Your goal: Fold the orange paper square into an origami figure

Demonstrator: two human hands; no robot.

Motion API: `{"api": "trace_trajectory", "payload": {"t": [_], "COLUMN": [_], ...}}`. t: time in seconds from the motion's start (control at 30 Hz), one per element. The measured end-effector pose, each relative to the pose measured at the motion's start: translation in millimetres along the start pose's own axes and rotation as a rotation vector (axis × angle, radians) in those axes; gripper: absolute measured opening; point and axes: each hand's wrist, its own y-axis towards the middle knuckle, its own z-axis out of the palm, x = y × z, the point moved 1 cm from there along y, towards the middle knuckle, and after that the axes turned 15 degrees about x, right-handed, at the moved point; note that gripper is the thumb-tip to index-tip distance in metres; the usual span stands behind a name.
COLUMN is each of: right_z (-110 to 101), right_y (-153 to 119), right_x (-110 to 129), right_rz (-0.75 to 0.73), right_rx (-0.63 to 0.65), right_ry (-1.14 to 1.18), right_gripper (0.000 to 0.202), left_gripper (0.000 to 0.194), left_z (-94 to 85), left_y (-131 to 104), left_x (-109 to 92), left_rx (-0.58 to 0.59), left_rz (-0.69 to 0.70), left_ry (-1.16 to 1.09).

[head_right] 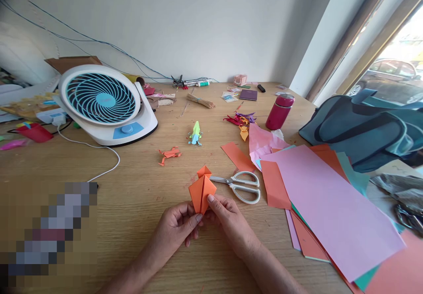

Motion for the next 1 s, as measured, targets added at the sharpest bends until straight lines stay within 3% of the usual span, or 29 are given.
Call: {"api": "trace_trajectory", "payload": {"t": [1.0], "right_z": [1.3], "right_y": [-1.4], "right_x": [3.3], "right_rz": [0.042], "right_rx": [-0.025], "right_ry": [-0.075], "right_gripper": [0.048], "left_gripper": [0.037], "left_z": [1.0], "left_y": [-1.0], "left_x": [-1.9], "left_rx": [0.002], "left_rz": [-0.003], "left_ry": [0.023]}}
